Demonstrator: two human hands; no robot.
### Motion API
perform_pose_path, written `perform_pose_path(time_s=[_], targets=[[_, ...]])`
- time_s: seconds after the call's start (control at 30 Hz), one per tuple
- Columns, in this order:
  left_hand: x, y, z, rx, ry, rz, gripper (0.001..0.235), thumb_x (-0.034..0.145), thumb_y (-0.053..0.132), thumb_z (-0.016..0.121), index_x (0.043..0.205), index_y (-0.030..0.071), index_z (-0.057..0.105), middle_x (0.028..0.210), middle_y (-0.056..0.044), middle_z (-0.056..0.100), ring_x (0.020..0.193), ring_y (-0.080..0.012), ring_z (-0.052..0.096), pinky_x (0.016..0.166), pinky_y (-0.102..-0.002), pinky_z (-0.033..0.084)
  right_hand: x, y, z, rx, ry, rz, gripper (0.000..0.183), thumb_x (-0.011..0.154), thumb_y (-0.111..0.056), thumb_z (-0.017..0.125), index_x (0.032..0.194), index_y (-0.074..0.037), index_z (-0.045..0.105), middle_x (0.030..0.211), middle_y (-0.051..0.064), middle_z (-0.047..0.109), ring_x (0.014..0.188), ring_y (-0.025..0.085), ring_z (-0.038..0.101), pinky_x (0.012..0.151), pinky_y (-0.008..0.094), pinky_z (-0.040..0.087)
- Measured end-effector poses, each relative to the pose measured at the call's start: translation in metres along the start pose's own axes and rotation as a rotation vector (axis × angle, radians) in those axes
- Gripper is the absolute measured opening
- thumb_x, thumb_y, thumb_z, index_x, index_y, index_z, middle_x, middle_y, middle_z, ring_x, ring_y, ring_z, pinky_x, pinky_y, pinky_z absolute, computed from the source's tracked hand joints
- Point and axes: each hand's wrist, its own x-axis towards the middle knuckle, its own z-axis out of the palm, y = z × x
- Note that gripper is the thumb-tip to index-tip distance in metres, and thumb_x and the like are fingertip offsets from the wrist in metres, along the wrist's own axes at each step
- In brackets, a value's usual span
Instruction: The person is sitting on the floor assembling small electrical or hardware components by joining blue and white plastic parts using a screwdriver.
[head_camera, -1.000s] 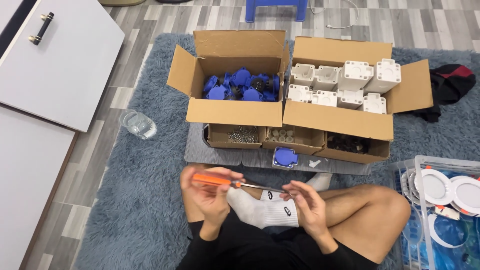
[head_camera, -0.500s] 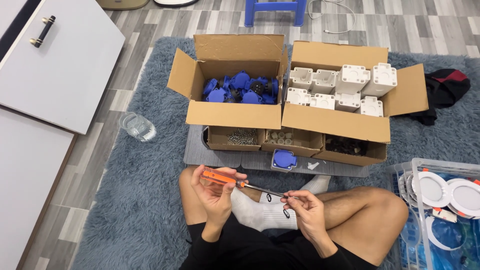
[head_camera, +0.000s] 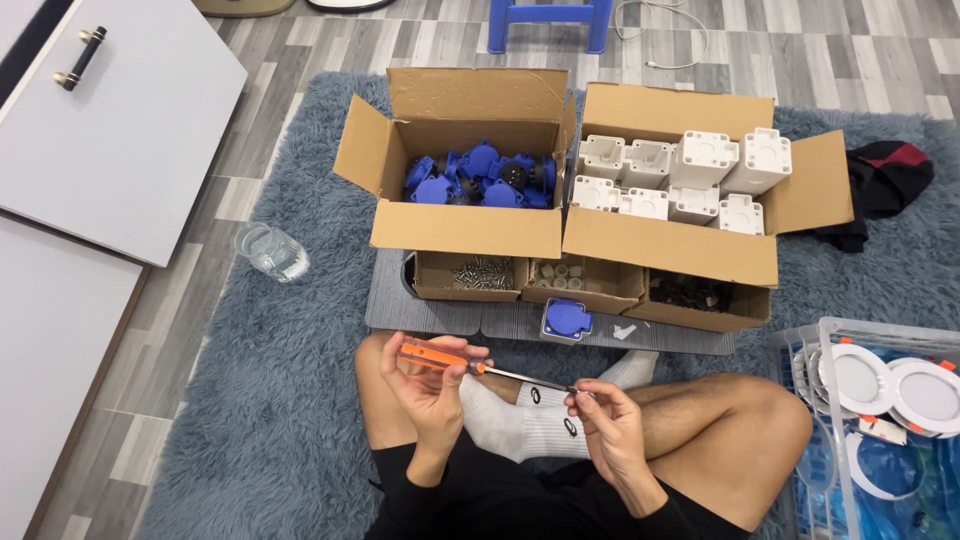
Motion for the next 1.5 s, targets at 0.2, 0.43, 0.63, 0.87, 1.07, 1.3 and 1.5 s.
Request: perform_pose_path(time_s=[0.2, 0.43, 0.63, 0.87, 1.07, 1.3, 1.5], targets=[[-0.007, -0.006, -0.001, -0.022, 0.087, -0.063, 0.078, 0.107, 0.006, 0.068, 0.164, 0.022, 0.017, 0.130, -0.018, 0.067, 0.103, -0.0334, 0.079, 0.089, -0.044, 0.073, -0.001, -0.001, 0.002, -0.034, -0.019, -0.010, 0.022, 0.097, 0.008, 0.073, 0.118, 0.001, 0.077, 0.122, 0.017, 0.078, 0.108, 0.028, 0.077, 0.095, 0.038, 0.064], [-0.010, -0.006, 0.001, -0.014, 0.136, -0.107, 0.074, 0.108, 0.005, 0.066, 0.163, 0.021, 0.018, 0.130, -0.017, 0.066, 0.104, -0.0320, 0.079, 0.090, -0.042, 0.073, -0.002, 0.006, -0.002, -0.007, 0.041, -0.007, 0.021, 0.098, 0.010, 0.071, 0.116, 0.001, 0.077, 0.129, 0.016, 0.076, 0.113, 0.028, 0.077, 0.091, 0.033, 0.065], [-0.009, -0.010, 0.004, -0.062, 0.129, -0.109, 0.077, 0.109, 0.006, 0.066, 0.165, 0.021, 0.015, 0.130, -0.018, 0.065, 0.104, -0.0327, 0.078, 0.088, -0.044, 0.073, -0.001, 0.005, -0.004, 0.068, 0.018, 0.005, 0.022, 0.099, 0.010, 0.071, 0.118, 0.001, 0.077, 0.123, 0.017, 0.079, 0.111, 0.025, 0.077, 0.091, 0.031, 0.065], [-0.003, -0.008, 0.008, -0.062, 0.129, -0.128, 0.078, 0.110, 0.011, 0.065, 0.166, 0.019, 0.011, 0.126, -0.019, 0.066, 0.101, -0.0308, 0.078, 0.085, -0.042, 0.073, 0.004, 0.009, -0.017, -0.053, -0.097, -0.126, 0.022, 0.097, 0.015, 0.070, 0.114, 0.004, 0.077, 0.127, 0.019, 0.072, 0.113, 0.030, 0.077, 0.094, 0.034, 0.065], [-0.006, -0.003, -0.002, -0.049, 0.162, -0.078, 0.079, 0.113, 0.010, 0.061, 0.169, 0.026, 0.008, 0.129, -0.017, 0.064, 0.102, -0.0321, 0.078, 0.089, -0.047, 0.073, 0.016, -0.017, 0.019, -0.272, -0.175, -0.122, 0.020, 0.095, 0.016, 0.071, 0.112, 0.007, 0.077, 0.127, 0.021, 0.074, 0.104, 0.030, 0.079, 0.095, 0.035, 0.068], [0.010, 0.019, -0.023, 0.076, 0.202, 0.040, 0.079, 0.114, 0.017, 0.062, 0.170, 0.028, 0.006, 0.126, -0.014, 0.063, 0.092, -0.0292, 0.077, 0.087, -0.047, 0.073, 0.036, -0.065, 0.075, -0.969, -0.314, -0.618, 0.029, 0.090, -0.002, 0.079, 0.119, -0.004, 0.075, 0.133, 0.014, 0.074, 0.120, 0.025, 0.074, 0.106, 0.036, 0.064], [0.033, 0.012, -0.033, 0.148, 0.166, 0.235, 0.090, 0.106, 0.007, 0.065, 0.172, 0.019, 0.004, 0.109, -0.027, 0.068, 0.087, -0.0438, 0.082, 0.069, -0.047, 0.075, 0.067, -0.069, 0.102, -1.466, -0.164, -1.061, 0.022, 0.092, -0.019, 0.087, 0.114, -0.019, 0.085, 0.130, 0.006, 0.078, 0.125, 0.032, 0.071, 0.105, 0.043, 0.051]])
